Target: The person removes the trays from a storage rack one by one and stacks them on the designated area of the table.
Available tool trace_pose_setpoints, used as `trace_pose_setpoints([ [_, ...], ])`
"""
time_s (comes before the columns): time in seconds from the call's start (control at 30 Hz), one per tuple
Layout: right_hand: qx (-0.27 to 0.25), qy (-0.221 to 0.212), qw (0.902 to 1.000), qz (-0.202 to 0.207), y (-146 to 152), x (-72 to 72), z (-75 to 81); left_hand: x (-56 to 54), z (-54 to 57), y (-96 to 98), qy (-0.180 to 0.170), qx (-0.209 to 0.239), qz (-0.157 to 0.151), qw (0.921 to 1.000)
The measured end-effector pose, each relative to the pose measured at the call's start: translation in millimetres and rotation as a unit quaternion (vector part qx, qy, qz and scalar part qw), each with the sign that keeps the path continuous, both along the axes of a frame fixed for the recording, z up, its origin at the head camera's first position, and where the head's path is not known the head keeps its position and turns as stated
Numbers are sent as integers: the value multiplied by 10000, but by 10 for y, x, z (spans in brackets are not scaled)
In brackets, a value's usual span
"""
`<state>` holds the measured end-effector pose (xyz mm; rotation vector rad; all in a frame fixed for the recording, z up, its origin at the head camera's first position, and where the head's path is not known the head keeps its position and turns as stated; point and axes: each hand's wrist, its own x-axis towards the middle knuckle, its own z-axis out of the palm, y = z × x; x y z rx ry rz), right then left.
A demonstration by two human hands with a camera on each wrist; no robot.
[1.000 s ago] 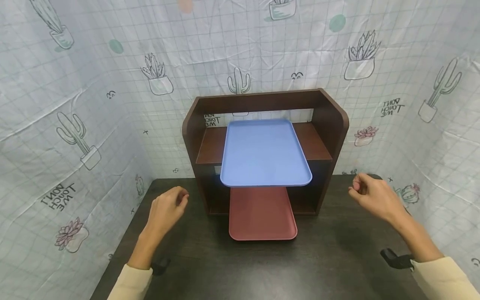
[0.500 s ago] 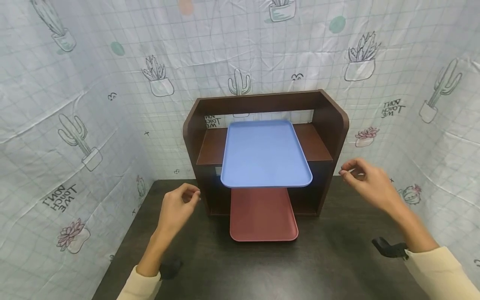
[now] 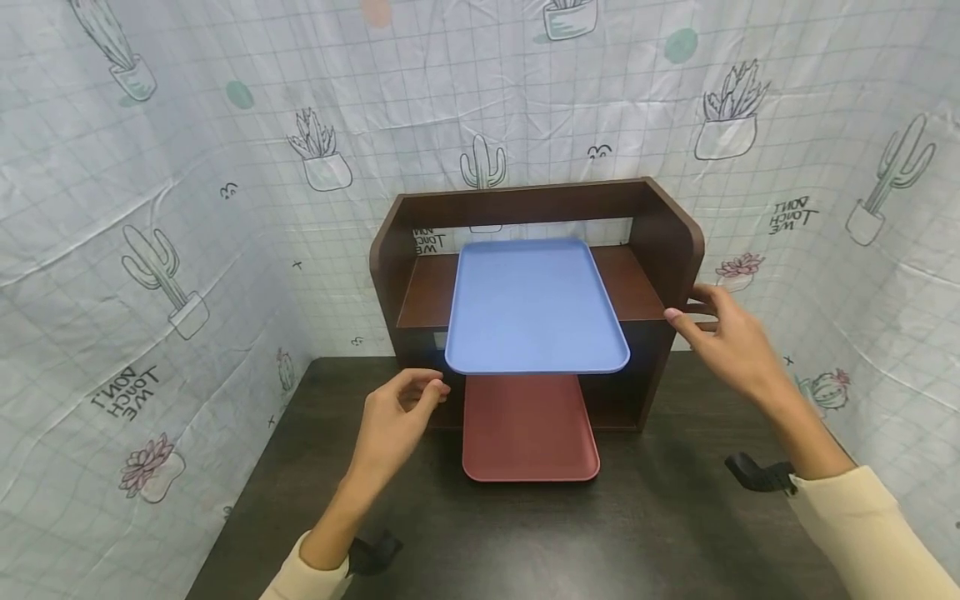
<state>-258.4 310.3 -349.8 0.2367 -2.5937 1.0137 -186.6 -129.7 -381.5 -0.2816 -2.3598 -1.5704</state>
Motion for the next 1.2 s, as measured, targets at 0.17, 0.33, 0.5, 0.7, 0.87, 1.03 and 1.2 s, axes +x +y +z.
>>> trace_pose_setpoints([
  [0.17, -116, 27, 9999, 110, -37, -49, -5, 36, 34, 122, -379, 344, -214, 9985],
  [0.33, -220, -32, 9995, 242, -47, -79, 1, 14, 32, 242, -695, 776, -479, 9934],
  [0.5, -282, -163, 9990, 311, -54, -90, -3, 1, 7, 380, -987, 1551, -971, 9782],
  [0.7, -297, -289, 9984, 383, -68, -107, -33, 0, -28, 546, -1295, 2812, -1682, 9359],
  [0.87, -365, -404, 9977, 403, -71, -126, -38, -12, -41, 690, -1466, 3837, -2042, 8886],
  [1.03, -330, -378, 9978, 422, -75, -134, -70, -28, -52, 831, -1486, 4438, -2219, 8554],
  [1.2, -191, -303, 9987, 359, -91, -140, -102, -46, -40, 943, -1390, 4887, -2251, 8314],
])
